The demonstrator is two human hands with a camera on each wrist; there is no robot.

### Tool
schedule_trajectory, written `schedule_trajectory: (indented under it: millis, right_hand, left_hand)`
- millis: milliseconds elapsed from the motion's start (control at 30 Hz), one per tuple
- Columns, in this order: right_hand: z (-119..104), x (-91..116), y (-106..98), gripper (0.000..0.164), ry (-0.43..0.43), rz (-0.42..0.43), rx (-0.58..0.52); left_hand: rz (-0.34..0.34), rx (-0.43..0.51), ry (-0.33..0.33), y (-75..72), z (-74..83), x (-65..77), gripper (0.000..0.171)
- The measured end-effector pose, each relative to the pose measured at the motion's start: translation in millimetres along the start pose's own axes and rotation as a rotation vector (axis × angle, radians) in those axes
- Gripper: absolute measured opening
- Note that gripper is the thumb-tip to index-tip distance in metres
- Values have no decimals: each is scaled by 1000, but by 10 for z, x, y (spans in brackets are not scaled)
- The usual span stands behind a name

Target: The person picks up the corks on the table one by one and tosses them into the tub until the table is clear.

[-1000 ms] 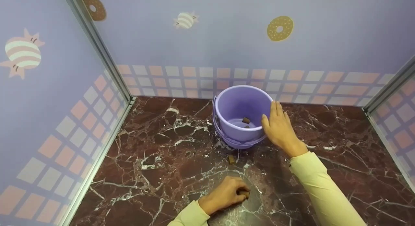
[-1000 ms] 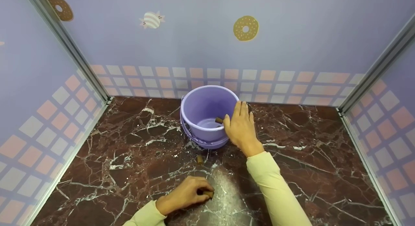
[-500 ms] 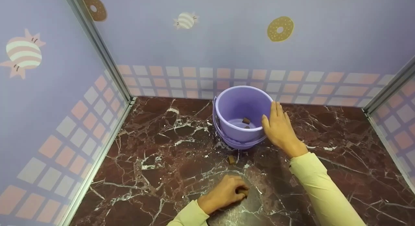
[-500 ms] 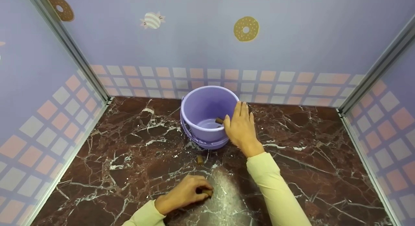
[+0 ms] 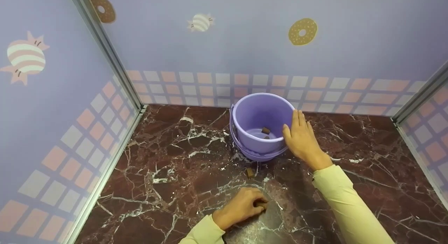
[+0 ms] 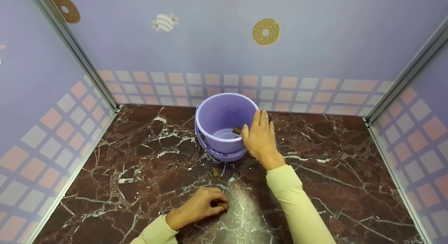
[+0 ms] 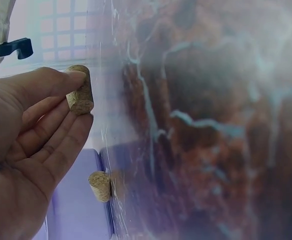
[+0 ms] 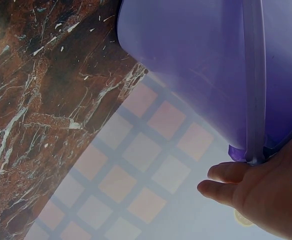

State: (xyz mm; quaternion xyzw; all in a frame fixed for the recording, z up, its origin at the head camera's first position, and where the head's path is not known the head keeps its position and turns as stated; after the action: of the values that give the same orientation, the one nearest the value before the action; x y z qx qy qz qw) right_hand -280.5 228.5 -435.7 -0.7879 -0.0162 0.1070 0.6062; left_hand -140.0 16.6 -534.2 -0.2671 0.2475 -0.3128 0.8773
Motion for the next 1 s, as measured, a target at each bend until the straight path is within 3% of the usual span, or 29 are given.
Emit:
schedule_trajectory:
  millis: [533, 767, 1000]
  right_hand:
    - [-14, 8, -1, 71, -4, 6, 5]
    - [-11, 7, 2, 72, -5, 9, 13]
    - [-13, 10, 0, 71, 4, 33, 55]
  left_hand:
    - [38, 27, -16, -124, 4, -43, 18]
    - [46, 45, -58, -210, 4, -61, 20]
    - [64, 52, -42, -251, 7, -69, 19]
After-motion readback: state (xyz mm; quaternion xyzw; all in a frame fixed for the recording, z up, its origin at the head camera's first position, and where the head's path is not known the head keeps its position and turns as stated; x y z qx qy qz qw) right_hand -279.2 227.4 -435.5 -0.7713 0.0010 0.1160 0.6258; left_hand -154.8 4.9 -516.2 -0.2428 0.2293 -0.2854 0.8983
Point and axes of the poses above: each hand's wrist, its own x-axis away from the middle knuckle, its own y-axis out of the palm, z = x × y, the point moved 3 cm from there along -x, towards the middle knuckle, and after that the axes turned 14 degrees about x, right-handed, at the moved point
